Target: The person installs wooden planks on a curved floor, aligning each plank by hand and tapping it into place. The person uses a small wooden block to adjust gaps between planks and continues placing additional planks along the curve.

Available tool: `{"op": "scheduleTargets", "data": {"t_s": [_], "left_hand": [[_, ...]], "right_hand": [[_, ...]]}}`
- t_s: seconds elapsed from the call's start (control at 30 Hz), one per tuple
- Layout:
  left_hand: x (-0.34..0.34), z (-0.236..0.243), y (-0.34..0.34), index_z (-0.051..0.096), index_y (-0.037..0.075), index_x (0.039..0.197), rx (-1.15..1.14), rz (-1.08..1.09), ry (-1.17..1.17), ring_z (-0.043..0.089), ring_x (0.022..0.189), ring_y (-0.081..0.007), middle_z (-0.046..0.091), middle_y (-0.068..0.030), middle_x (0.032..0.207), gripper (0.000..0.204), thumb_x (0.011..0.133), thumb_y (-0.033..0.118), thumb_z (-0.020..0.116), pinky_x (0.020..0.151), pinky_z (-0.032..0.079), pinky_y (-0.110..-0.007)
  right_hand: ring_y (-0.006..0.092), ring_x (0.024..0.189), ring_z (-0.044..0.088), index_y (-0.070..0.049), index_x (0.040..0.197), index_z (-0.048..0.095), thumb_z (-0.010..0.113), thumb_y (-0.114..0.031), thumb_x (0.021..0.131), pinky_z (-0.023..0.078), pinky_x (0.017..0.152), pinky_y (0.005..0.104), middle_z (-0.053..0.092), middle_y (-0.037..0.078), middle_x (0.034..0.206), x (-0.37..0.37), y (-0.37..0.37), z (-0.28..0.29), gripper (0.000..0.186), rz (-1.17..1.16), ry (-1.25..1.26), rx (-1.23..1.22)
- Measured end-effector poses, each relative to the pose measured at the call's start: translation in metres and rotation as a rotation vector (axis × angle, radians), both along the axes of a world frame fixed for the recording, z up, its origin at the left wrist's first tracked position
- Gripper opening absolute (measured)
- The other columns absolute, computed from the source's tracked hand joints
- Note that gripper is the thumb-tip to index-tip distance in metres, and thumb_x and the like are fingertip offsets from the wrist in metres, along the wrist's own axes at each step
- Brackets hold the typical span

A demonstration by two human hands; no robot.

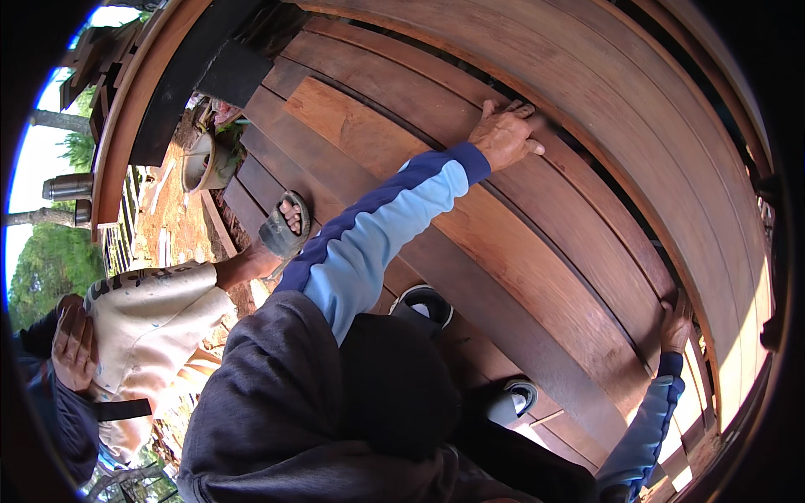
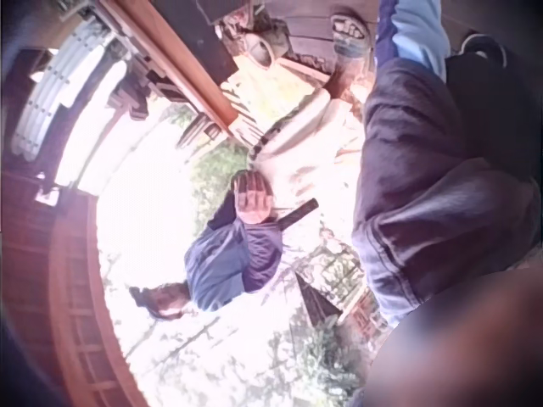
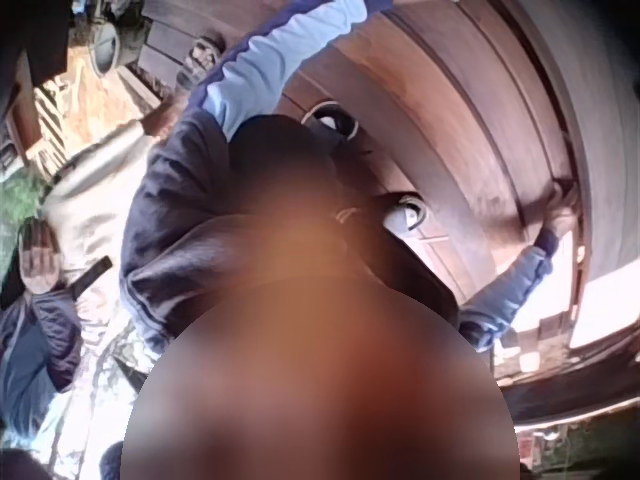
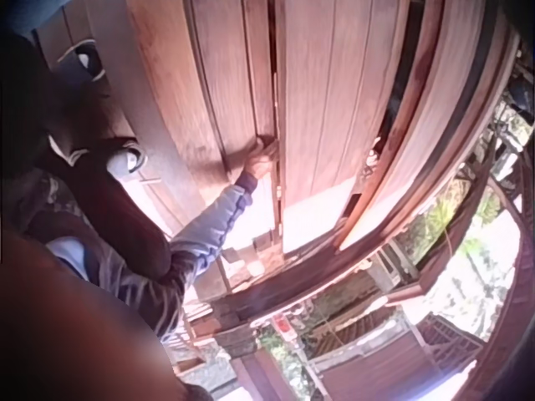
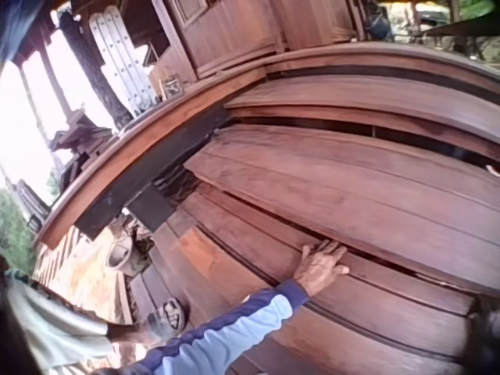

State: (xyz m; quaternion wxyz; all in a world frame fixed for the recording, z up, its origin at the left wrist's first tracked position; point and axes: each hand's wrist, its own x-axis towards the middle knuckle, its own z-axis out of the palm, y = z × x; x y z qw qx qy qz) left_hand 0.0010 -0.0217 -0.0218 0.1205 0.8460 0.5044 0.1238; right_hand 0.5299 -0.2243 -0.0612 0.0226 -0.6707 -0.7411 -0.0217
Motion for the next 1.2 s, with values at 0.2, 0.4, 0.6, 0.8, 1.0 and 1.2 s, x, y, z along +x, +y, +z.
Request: {"op": "scheduleTargets", "data": {"t_s": [0.2, 0.4, 0.6, 0.8, 1.0, 1.2], "left_hand": [[-0.003, 0.004, 0.002, 0.057, 0.015, 0.130, 0.008, 0.011, -0.008, 0.043, 0.132, -0.0242, 0.052, -0.0096, 0.139, 0.056, 0.088, 0.053, 0.056, 0.103, 0.026, -0.049], [-0.010, 0.007, 0.006, 0.054, 0.018, 0.134, 0.103, -0.094, 0.128, 0.050, 0.124, -0.0263, 0.054, -0.0072, 0.137, 0.062, 0.087, 0.058, 0.054, 0.100, 0.030, -0.052], [0.001, 0.024, 0.016, 0.057, 0.017, 0.131, 0.252, -0.158, 0.386, 0.056, 0.120, -0.0268, 0.058, -0.0094, 0.131, 0.054, 0.090, 0.051, 0.052, 0.096, 0.037, -0.056], [-0.002, 0.018, 0.021, 0.049, 0.010, 0.135, 0.305, -0.235, 0.716, 0.059, 0.114, -0.0281, 0.057, -0.0134, 0.131, 0.053, 0.097, 0.046, 0.042, 0.094, 0.045, -0.045], [-0.012, 0.000, 0.026, 0.043, 0.007, 0.139, 0.382, -0.207, 0.807, 0.062, 0.107, -0.0295, 0.056, -0.0168, 0.131, 0.056, 0.100, 0.045, 0.035, 0.080, 0.055, -0.039], [-0.015, 0.005, 0.027, 0.046, 0.011, 0.139, 0.269, -0.239, 0.609, 0.058, 0.112, -0.0399, 0.057, -0.0216, 0.127, 0.058, 0.098, 0.052, 0.038, 0.084, 0.053, -0.047]], "right_hand": [[0.0471, 0.123, 0.044, 0.003, 0.134, 0.046, 0.052, -0.029, 0.095, 0.037, 0.104, 0.0495, 0.048, 0.029, 0.132, -0.004, -0.003, 0.001, 0.051, -0.043, -0.009, -0.029], [0.0437, 0.126, 0.044, 0.002, 0.134, 0.049, 0.056, -0.029, 0.091, 0.031, 0.110, 0.0498, 0.048, 0.027, 0.135, -0.028, 0.005, 0.022, 0.053, 0.031, 0.052, 0.007], [0.0386, 0.124, 0.047, -0.010, 0.136, 0.047, 0.048, -0.045, 0.094, 0.037, 0.105, 0.0510, 0.052, 0.019, 0.131, -0.066, -0.002, 0.035, 0.055, -0.154, -0.011, 0.079], [0.0341, 0.140, 0.028, -0.012, 0.141, 0.044, 0.051, -0.054, 0.091, 0.017, 0.112, 0.0633, 0.038, 0.012, 0.147, -0.039, -0.020, 0.032, 0.065, -0.308, 0.122, 0.065], [0.0325, 0.138, 0.032, -0.015, 0.131, 0.056, 0.048, -0.057, 0.091, 0.007, 0.109, 0.0695, 0.048, 0.012, 0.140, -0.026, -0.020, 0.013, 0.058, -0.225, 0.281, 0.184], [0.0245, 0.135, 0.040, -0.017, 0.137, 0.050, 0.049, -0.032, 0.097, 0.015, 0.114, 0.0597, 0.050, 0.005, 0.139, -0.011, -0.055, 0.025, 0.043, -0.265, 0.157, 0.160]]}}
